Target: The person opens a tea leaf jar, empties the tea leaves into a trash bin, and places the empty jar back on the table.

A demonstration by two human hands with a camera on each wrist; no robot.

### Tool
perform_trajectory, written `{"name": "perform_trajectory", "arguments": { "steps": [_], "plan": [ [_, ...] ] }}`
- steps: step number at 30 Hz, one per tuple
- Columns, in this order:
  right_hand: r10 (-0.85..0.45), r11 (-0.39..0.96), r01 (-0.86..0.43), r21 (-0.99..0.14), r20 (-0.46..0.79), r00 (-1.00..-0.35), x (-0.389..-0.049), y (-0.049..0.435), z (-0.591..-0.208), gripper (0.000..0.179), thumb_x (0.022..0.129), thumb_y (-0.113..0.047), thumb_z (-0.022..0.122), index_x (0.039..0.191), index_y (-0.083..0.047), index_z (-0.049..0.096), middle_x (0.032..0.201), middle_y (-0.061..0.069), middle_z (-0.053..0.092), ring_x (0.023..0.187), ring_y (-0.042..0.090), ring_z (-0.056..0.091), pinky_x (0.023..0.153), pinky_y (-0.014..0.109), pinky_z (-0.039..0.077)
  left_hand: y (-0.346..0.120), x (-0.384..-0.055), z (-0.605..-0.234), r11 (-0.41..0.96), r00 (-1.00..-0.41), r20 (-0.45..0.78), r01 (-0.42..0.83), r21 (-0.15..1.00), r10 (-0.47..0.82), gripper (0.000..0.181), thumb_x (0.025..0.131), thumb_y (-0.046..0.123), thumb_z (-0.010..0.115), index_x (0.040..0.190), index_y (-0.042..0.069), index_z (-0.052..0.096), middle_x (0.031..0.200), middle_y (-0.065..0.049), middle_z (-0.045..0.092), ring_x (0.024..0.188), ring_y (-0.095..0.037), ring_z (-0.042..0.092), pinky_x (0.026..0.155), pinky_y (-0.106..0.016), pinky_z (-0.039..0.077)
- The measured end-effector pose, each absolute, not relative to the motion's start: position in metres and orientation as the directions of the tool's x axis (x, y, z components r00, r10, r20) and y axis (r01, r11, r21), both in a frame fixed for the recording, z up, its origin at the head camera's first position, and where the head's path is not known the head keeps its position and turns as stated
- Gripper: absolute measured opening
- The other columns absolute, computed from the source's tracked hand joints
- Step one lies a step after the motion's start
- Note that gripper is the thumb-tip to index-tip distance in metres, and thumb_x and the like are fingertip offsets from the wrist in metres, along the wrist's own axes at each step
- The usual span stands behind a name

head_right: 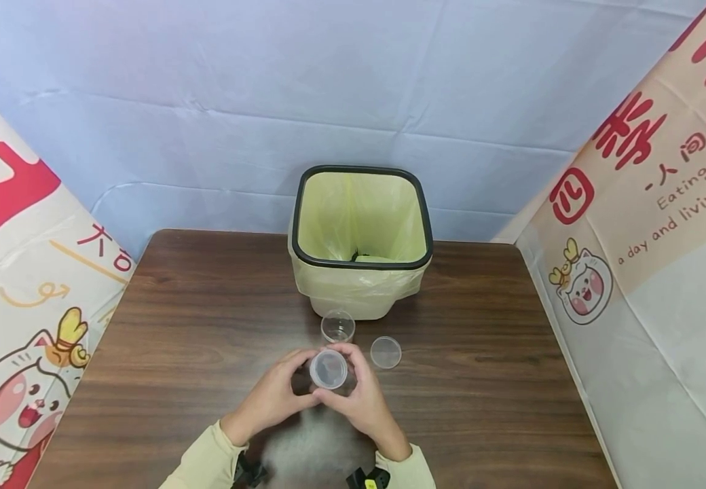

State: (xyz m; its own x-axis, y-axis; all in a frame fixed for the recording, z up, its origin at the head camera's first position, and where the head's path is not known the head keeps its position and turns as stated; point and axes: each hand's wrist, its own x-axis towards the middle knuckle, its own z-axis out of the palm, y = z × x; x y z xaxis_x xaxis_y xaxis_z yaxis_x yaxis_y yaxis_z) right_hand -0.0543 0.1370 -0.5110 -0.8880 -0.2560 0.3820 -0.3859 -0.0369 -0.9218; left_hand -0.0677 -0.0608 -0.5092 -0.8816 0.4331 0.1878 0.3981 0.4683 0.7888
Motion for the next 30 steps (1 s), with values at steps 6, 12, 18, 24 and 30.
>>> {"name": "perform_trajectory", "arguments": {
  "steps": [6,12,18,24,30],
  "plan": [
    [-0.272,-0.041,-0.409,-0.912,0.404,-0.874,-0.0554,0.1387,-0.5121,0.067,0.074,0.018,0.079,0.134,0.006,0.050,0.128,0.026,0.059,0.124,0.016,0.056,0.107,0.023,0.041,-0.0606,-0.0679,-0.5075,0.476,-0.883,0.178,0.393,0.786,0.435,0.064,0.075,0.018,0.091,0.132,0.012,0.063,0.123,0.003,0.065,0.118,-0.014,0.058,0.102,-0.040,0.049],
    [-0.296,-0.055,-0.427,-0.903,0.423,-0.856,-0.0558,0.1409,-0.5130,0.069,0.075,0.019,0.076,0.137,0.007,0.048,0.130,0.027,0.058,0.127,0.016,0.055,0.109,0.023,0.040,-0.0601,-0.0674,-0.5069,0.471,-0.878,0.189,0.404,0.784,0.439,0.062,0.076,0.018,0.091,0.130,0.011,0.063,0.121,0.004,0.065,0.116,-0.013,0.059,0.101,-0.039,0.050],
    [-0.315,-0.062,-0.447,-0.892,0.443,-0.840,-0.0557,0.1433,-0.5137,0.069,0.075,0.021,0.073,0.138,0.008,0.047,0.131,0.028,0.057,0.128,0.017,0.055,0.110,0.027,0.041,-0.0589,-0.0668,-0.5061,0.461,-0.873,0.203,0.416,0.784,0.444,0.061,0.076,0.020,0.091,0.129,0.011,0.064,0.119,0.005,0.065,0.114,-0.012,0.059,0.100,-0.037,0.050],
    [-0.310,-0.063,-0.462,-0.885,0.457,-0.833,-0.0556,0.1441,-0.5148,0.070,0.075,0.022,0.073,0.138,0.008,0.048,0.130,0.027,0.058,0.128,0.017,0.055,0.109,0.027,0.041,-0.0580,-0.0660,-0.5058,0.456,-0.871,0.206,0.420,0.785,0.447,0.062,0.075,0.022,0.092,0.130,0.010,0.064,0.119,0.004,0.065,0.114,-0.012,0.059,0.100,-0.037,0.050],
    [-0.314,-0.057,-0.467,-0.882,0.460,-0.831,-0.0556,0.1440,-0.5163,0.071,0.075,0.021,0.074,0.139,0.008,0.047,0.131,0.027,0.057,0.128,0.016,0.054,0.109,0.025,0.040,-0.0581,-0.0664,-0.5077,0.461,-0.875,0.192,0.408,0.788,0.445,0.065,0.075,0.023,0.093,0.131,0.010,0.063,0.121,0.003,0.065,0.116,-0.013,0.059,0.101,-0.037,0.050]
  ]
}}
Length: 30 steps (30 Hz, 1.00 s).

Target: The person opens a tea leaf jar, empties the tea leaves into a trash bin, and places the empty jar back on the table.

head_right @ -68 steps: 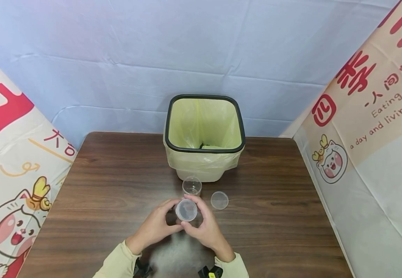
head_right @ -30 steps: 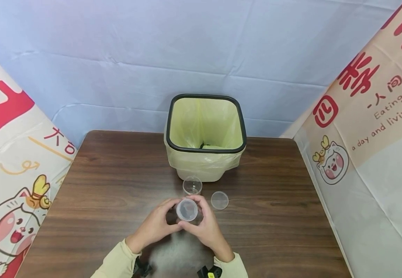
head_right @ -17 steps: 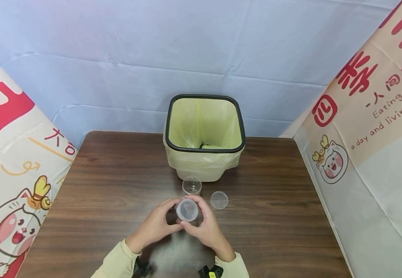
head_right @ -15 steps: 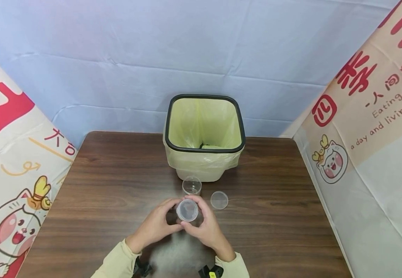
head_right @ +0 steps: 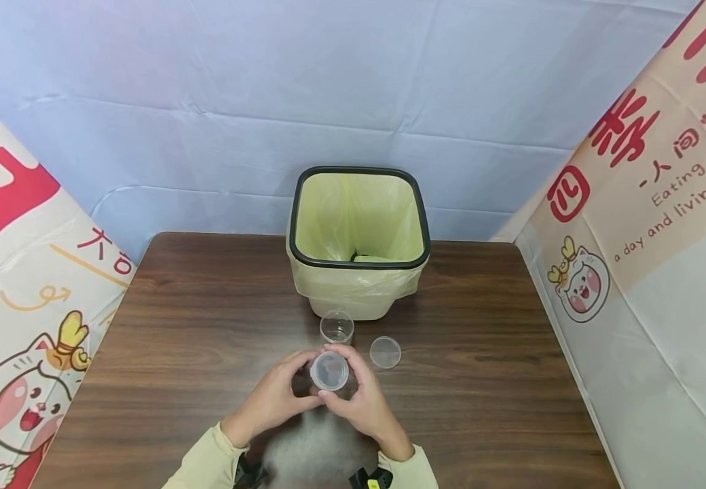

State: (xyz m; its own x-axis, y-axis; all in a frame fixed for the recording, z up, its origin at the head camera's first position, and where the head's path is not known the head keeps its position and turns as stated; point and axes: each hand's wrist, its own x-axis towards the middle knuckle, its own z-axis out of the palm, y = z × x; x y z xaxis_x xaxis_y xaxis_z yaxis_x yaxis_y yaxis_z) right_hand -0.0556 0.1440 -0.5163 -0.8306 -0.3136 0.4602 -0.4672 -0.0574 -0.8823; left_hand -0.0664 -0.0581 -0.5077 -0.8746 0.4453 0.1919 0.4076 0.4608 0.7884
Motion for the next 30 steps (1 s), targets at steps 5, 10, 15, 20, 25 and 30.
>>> {"name": "perform_trajectory", "arguments": {
  "steps": [5,10,15,20,25,30],
  "plan": [
    [-0.318,-0.063,-0.439,-0.896,0.435,-0.842,-0.0553,0.1450,-0.5151,0.077,0.077,0.017,0.076,0.145,0.007,0.042,0.132,0.026,0.057,0.127,0.016,0.055,0.108,0.025,0.041,-0.0582,-0.0672,-0.5085,0.467,-0.875,0.186,0.405,0.786,0.446,0.064,0.076,0.023,0.092,0.131,0.010,0.063,0.122,0.003,0.065,0.116,-0.013,0.059,0.102,-0.038,0.050],
    [-0.313,-0.085,-0.416,-0.905,0.420,-0.852,-0.0549,0.1454,-0.5149,0.080,0.080,0.001,0.083,0.147,0.006,0.039,0.131,0.027,0.058,0.126,0.015,0.055,0.108,0.024,0.040,-0.0585,-0.0670,-0.5086,0.460,-0.877,0.180,0.397,0.794,0.445,0.064,0.075,0.022,0.092,0.131,0.010,0.063,0.122,0.002,0.065,0.117,-0.014,0.059,0.102,-0.039,0.049],
    [-0.298,-0.103,-0.411,-0.906,0.423,-0.856,-0.0550,0.1432,-0.5157,0.079,0.083,-0.010,0.086,0.144,0.008,0.039,0.129,0.028,0.059,0.124,0.014,0.057,0.106,0.023,0.041,-0.0585,-0.0668,-0.5084,0.464,-0.880,0.172,0.389,0.795,0.444,0.065,0.075,0.020,0.092,0.132,0.010,0.063,0.121,0.002,0.065,0.116,-0.014,0.059,0.102,-0.039,0.049],
    [-0.277,-0.092,-0.410,-0.907,0.419,-0.864,-0.0550,0.1414,-0.5144,0.075,0.083,-0.015,0.087,0.136,0.009,0.040,0.127,0.027,0.061,0.122,0.013,0.059,0.104,0.022,0.041,-0.0582,-0.0666,-0.5076,0.468,-0.881,0.165,0.384,0.796,0.443,0.065,0.075,0.021,0.092,0.132,0.010,0.063,0.119,0.002,0.065,0.115,-0.014,0.059,0.101,-0.039,0.049],
    [-0.269,-0.098,-0.405,-0.909,0.416,-0.869,-0.0551,0.1412,-0.5145,0.070,0.080,-0.008,0.087,0.130,0.009,0.041,0.126,0.028,0.060,0.123,0.015,0.059,0.105,0.023,0.041,-0.0581,-0.0668,-0.5072,0.469,-0.881,0.161,0.382,0.796,0.444,0.064,0.076,0.021,0.091,0.133,0.010,0.063,0.119,0.002,0.065,0.114,-0.013,0.059,0.101,-0.039,0.049],
    [-0.263,-0.102,-0.385,-0.917,0.398,-0.879,-0.0552,0.1416,-0.5165,0.069,0.079,-0.006,0.088,0.128,0.010,0.042,0.126,0.029,0.060,0.123,0.014,0.059,0.105,0.023,0.042,-0.0579,-0.0670,-0.5075,0.469,-0.881,0.162,0.384,0.795,0.445,0.064,0.076,0.022,0.091,0.133,0.010,0.063,0.120,0.003,0.064,0.115,-0.013,0.058,0.102,-0.039,0.049]
  ]
}}
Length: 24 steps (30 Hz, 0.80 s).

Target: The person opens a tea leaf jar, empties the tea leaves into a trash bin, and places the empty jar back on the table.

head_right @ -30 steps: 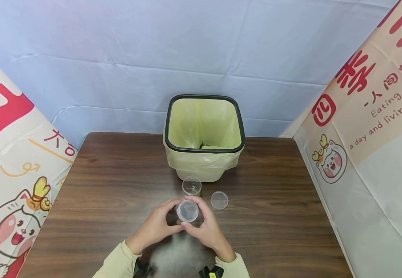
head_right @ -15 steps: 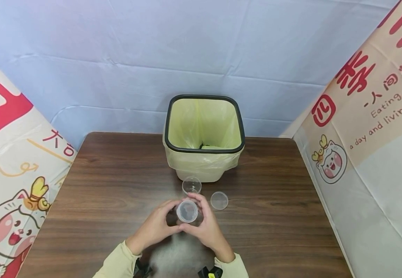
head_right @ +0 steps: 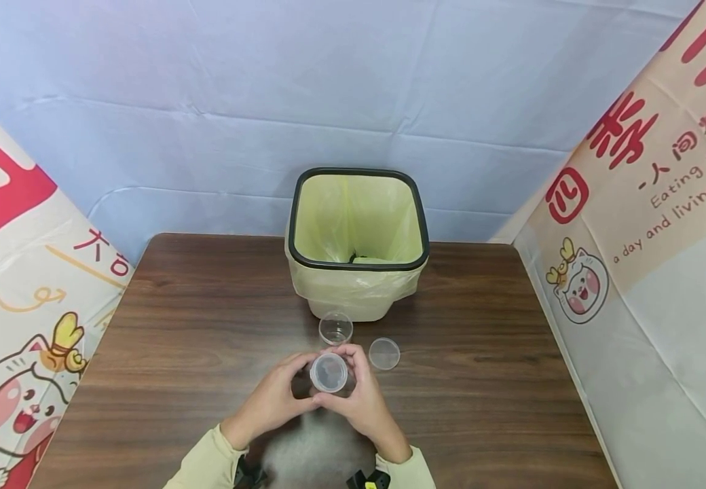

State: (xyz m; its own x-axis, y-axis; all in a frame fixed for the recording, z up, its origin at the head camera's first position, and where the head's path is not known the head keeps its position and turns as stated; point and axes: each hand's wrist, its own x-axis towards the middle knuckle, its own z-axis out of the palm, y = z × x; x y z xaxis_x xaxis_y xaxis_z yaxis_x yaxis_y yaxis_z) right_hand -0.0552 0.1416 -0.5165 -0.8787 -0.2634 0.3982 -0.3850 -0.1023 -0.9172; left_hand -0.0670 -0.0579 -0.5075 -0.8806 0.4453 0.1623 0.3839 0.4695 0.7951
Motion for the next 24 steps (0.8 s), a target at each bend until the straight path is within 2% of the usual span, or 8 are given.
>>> {"name": "perform_trajectory", "arguments": {
  "steps": [4,11,19,24],
  "plan": [
    [-0.263,-0.101,-0.390,-0.915,0.403,-0.877,-0.0547,0.1408,-0.5158,0.068,0.079,-0.006,0.088,0.127,0.010,0.042,0.125,0.029,0.060,0.123,0.014,0.059,0.105,0.023,0.042,-0.0581,-0.0670,-0.5073,0.472,-0.881,0.161,0.384,0.794,0.446,0.065,0.076,0.023,0.091,0.133,0.010,0.062,0.121,0.002,0.065,0.116,-0.013,0.058,0.103,-0.039,0.049],
    [-0.259,-0.086,-0.392,-0.916,0.400,-0.879,-0.0537,0.1400,-0.5118,0.066,0.077,0.005,0.085,0.128,0.010,0.044,0.125,0.029,0.061,0.122,0.014,0.059,0.104,0.023,0.042,-0.0583,-0.0674,-0.5068,0.471,-0.883,0.159,0.380,0.796,0.442,0.064,0.076,0.022,0.091,0.133,0.010,0.063,0.121,0.003,0.065,0.116,-0.013,0.059,0.103,-0.039,0.049],
    [-0.256,-0.052,-0.348,-0.936,0.350,-0.901,-0.0524,0.1405,-0.5094,0.064,0.076,0.011,0.083,0.130,0.007,0.048,0.127,0.026,0.062,0.122,0.013,0.059,0.103,0.024,0.044,-0.0587,-0.0673,-0.5068,0.473,-0.884,0.163,0.381,0.794,0.439,0.064,0.076,0.021,0.091,0.132,0.010,0.063,0.122,0.003,0.065,0.117,-0.014,0.059,0.103,-0.039,0.049],
    [-0.275,-0.038,-0.385,-0.922,0.380,-0.883,-0.0536,0.1414,-0.5105,0.067,0.075,0.017,0.079,0.134,0.007,0.049,0.128,0.027,0.060,0.123,0.014,0.059,0.104,0.024,0.044,-0.0592,-0.0673,-0.5069,0.472,-0.883,0.161,0.380,0.795,0.440,0.064,0.076,0.022,0.091,0.132,0.010,0.063,0.123,0.003,0.065,0.118,-0.014,0.059,0.103,-0.039,0.049]
  ]
}}
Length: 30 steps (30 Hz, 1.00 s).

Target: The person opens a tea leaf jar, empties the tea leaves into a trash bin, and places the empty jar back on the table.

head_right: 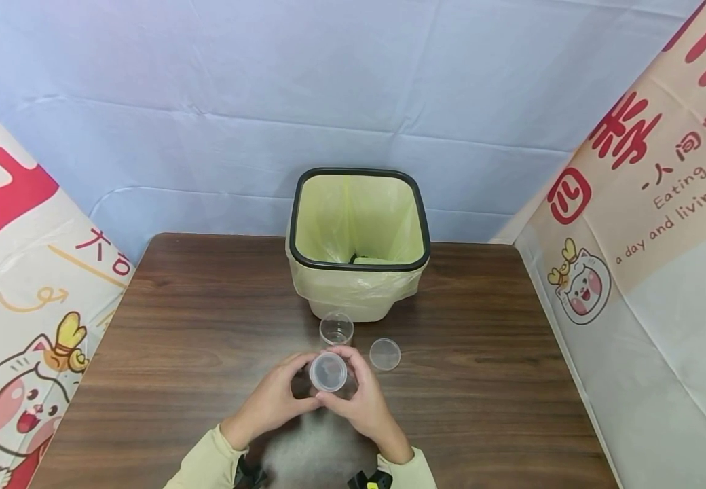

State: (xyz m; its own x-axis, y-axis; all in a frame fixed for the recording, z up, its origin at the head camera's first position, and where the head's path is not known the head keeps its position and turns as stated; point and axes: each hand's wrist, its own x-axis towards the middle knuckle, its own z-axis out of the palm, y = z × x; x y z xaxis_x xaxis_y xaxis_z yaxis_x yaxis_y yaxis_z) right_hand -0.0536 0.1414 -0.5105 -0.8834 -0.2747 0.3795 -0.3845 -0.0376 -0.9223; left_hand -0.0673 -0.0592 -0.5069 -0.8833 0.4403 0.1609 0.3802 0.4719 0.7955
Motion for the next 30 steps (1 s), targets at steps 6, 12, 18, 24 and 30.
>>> {"name": "perform_trajectory", "arguments": {
  "steps": [6,12,18,24,30],
  "plan": [
    [-0.307,-0.066,-0.444,-0.893,0.442,-0.843,-0.0554,0.1435,-0.5128,0.070,0.075,0.022,0.074,0.138,0.010,0.046,0.129,0.031,0.058,0.126,0.015,0.057,0.107,0.024,0.043,-0.0588,-0.0676,-0.5092,0.458,-0.877,0.183,0.398,0.795,0.444,0.063,0.077,0.025,0.092,0.131,0.011,0.063,0.124,0.004,0.065,0.118,-0.013,0.059,0.103,-0.038,0.049],
    [-0.318,-0.081,-0.444,-0.892,0.445,-0.837,-0.0564,0.1455,-0.5151,0.070,0.076,0.023,0.072,0.139,0.010,0.045,0.129,0.032,0.057,0.127,0.015,0.056,0.108,0.024,0.041,-0.0580,-0.0679,-0.5103,0.453,-0.877,0.186,0.397,0.798,0.443,0.064,0.076,0.027,0.092,0.131,0.012,0.063,0.123,0.006,0.064,0.117,-0.012,0.059,0.103,-0.038,0.049],
    [-0.321,-0.088,-0.456,-0.886,0.458,-0.829,-0.0567,0.1463,-0.5162,0.071,0.075,0.023,0.071,0.140,0.011,0.045,0.129,0.031,0.057,0.128,0.015,0.055,0.109,0.024,0.041,-0.0575,-0.0678,-0.5106,0.448,-0.874,0.195,0.405,0.797,0.445,0.064,0.075,0.026,0.093,0.130,0.012,0.063,0.122,0.006,0.065,0.117,-0.011,0.059,0.102,-0.037,0.049],
    [-0.319,-0.077,-0.449,-0.890,0.449,-0.835,-0.0558,0.1455,-0.5135,0.072,0.076,0.023,0.072,0.141,0.010,0.045,0.130,0.030,0.057,0.128,0.015,0.055,0.109,0.024,0.041,-0.0573,-0.0678,-0.5100,0.452,-0.877,0.190,0.401,0.797,0.442,0.064,0.076,0.026,0.092,0.131,0.012,0.063,0.125,0.005,0.065,0.118,-0.013,0.059,0.103,-0.038,0.049],
    [-0.326,-0.078,-0.408,-0.910,0.410,-0.852,-0.0561,0.1466,-0.5150,0.081,0.077,0.018,0.074,0.148,0.008,0.038,0.132,0.029,0.057,0.128,0.015,0.054,0.110,0.023,0.038,-0.0573,-0.0678,-0.5105,0.462,-0.878,0.177,0.394,0.794,0.445,0.065,0.077,0.025,0.092,0.132,0.011,0.063,0.127,0.003,0.065,0.120,-0.014,0.058,0.104,-0.039,0.048]
  ]
}}
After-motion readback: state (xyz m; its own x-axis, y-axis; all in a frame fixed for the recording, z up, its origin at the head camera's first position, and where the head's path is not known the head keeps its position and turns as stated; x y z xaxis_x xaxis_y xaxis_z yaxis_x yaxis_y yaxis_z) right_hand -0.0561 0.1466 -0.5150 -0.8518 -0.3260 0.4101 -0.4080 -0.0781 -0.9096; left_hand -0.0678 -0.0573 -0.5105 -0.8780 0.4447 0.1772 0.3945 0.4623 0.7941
